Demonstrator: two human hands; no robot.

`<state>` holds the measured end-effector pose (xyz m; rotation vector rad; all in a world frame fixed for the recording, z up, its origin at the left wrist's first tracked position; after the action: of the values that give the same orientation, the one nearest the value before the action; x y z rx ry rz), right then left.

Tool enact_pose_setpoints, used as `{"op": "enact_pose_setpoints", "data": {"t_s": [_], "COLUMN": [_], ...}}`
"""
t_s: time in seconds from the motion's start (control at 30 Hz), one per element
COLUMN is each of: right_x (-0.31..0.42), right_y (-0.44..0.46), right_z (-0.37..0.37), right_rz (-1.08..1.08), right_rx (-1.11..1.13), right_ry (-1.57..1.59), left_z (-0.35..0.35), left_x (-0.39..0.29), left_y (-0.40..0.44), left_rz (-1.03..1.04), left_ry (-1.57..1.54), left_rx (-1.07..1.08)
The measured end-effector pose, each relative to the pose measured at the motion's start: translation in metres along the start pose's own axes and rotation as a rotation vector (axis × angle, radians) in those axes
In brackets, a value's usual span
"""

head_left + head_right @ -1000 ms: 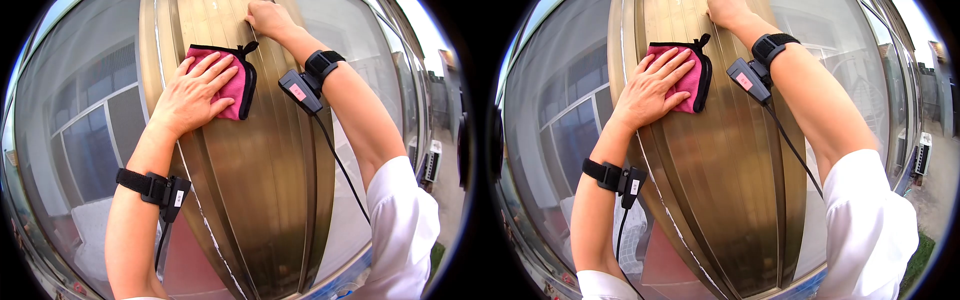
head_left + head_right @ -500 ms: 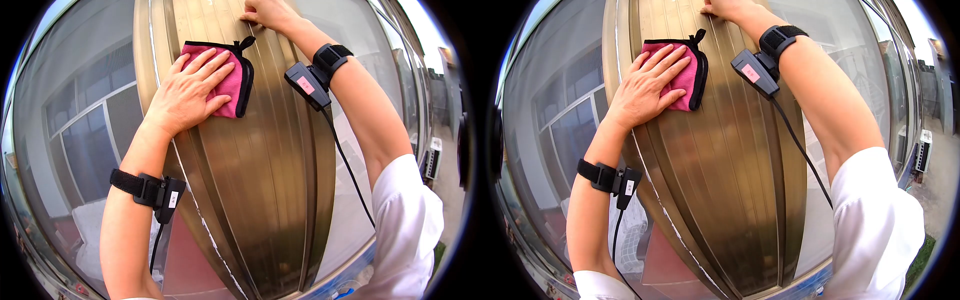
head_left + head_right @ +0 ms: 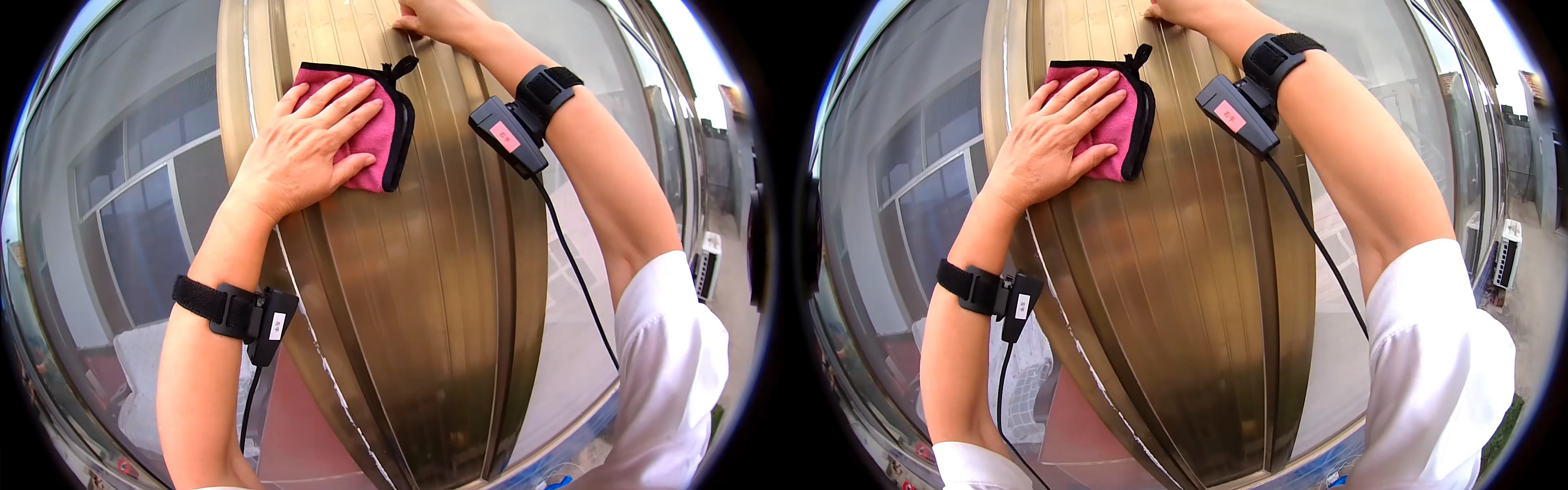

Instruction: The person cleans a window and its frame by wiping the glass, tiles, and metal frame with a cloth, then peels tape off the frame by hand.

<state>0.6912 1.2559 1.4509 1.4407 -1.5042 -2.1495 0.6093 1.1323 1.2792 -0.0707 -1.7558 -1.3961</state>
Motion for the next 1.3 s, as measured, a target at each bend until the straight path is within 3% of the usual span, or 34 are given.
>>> {"op": "enact_pose_setpoints", "data": {"t_s": [0.13, 0.23, 0.27, 0.33, 0.63, 0.73, 0.83, 0.97, 1.03, 1.07, 1.13, 1.3], "right_x": [0.003, 0.0, 0.002, 0.001, 0.002, -0.003, 0.006, -0.001, 0.004, 0.004, 0.001, -0.001], "right_y": [0.008, 0.005, 0.004, 0.002, 0.008, 0.003, 0.002, 0.003, 0.003, 0.003, 0.004, 0.0], "right_z": [0.005, -0.003, -0.011, -0.005, 0.004, 0.002, -0.003, 0.009, -0.004, -0.009, 0.0, 0.001], "right_rz": [-0.048, -0.059, -0.059, -0.007, -0.049, -0.008, -0.07, 0.0, -0.082, -0.082, -0.069, -0.017], "right_rx": [-0.088, -0.135, -0.137, 0.077, -0.087, 0.041, -0.104, -0.025, -0.167, -0.169, 0.031, -0.095], "right_ry": [-0.134, -0.04, -0.043, 0.036, -0.116, -0.026, -0.032, -0.076, -0.079, -0.08, -0.028, -0.054], "left_z": [0.0, 0.0, 0.0, 0.0, 0.001, 0.001, 0.001, 0.001, 0.002, 0.002, 0.002, 0.002], "left_x": [0.0, 0.0, 0.0, 0.0, 0.0, 0.001, 0.002, 0.002, 0.002, 0.002, 0.003, 0.002], "left_y": [0.0, 0.0, 0.0, -0.001, -0.002, -0.001, -0.001, -0.001, -0.001, -0.001, 0.0, -0.001], "left_rz": [0.002, 0.0, 0.001, 0.001, -0.003, -0.003, -0.006, -0.001, 0.0, 0.003, 0.003, -0.003], "left_ry": [0.0, -0.009, -0.008, 0.004, -0.012, -0.007, -0.006, -0.018, -0.013, -0.007, -0.002, -0.016], "left_rx": [0.0, 0.001, -0.001, 0.0, 0.0, -0.007, 0.001, 0.007, 0.004, 0.001, 0.002, 0.007]}}
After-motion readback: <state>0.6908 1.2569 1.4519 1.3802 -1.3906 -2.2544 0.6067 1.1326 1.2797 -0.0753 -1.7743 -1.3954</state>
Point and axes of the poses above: each hand's wrist, its own y-axis towards the middle knuckle, its own z-axis out of the palm, x = y × z, the point moved 9 cm from there along y, towards the middle knuckle, and after that the axes turned 10 degrees about -z, right-handed, at the moved point
